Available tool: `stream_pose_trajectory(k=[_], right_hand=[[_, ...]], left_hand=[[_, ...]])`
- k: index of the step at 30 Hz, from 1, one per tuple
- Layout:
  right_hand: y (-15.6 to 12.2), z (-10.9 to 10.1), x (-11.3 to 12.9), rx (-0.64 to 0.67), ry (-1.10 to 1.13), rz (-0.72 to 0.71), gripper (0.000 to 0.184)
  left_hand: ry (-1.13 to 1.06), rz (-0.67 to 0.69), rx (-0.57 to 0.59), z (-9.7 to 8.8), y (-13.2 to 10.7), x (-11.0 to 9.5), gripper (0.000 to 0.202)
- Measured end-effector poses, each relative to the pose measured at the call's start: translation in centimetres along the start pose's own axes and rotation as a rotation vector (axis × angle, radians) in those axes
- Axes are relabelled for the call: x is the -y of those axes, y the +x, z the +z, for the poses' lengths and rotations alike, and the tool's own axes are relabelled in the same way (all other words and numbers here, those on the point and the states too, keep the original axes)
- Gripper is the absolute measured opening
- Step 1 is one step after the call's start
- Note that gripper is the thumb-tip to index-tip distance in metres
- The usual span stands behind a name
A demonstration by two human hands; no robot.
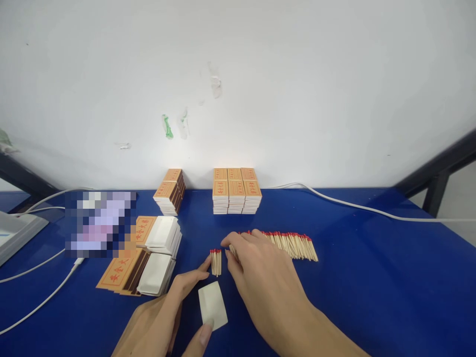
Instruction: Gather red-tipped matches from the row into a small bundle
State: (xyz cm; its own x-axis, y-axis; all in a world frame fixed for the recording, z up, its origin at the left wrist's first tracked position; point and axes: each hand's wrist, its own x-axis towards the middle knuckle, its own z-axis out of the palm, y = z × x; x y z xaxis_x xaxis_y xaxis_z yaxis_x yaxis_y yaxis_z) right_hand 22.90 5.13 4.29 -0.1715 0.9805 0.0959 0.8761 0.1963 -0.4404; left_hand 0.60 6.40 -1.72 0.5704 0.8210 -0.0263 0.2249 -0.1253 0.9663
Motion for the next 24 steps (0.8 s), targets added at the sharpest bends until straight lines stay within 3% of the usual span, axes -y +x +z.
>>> stream_pose_trajectory(k=[14,24], right_hand=[[-0.6,-0.3,-0.5,0.042,-0.056,-0.114,0.022],[-0.8,0.2,-0.1,0.070,-0.075,-0.081,0.015]], left_hand=[[-0.029,-0.024,0.028,0.2,1.6,2.6,0.037],[-0.019,-0.049,0.031,1.1,2.8,5.3,0.038]])
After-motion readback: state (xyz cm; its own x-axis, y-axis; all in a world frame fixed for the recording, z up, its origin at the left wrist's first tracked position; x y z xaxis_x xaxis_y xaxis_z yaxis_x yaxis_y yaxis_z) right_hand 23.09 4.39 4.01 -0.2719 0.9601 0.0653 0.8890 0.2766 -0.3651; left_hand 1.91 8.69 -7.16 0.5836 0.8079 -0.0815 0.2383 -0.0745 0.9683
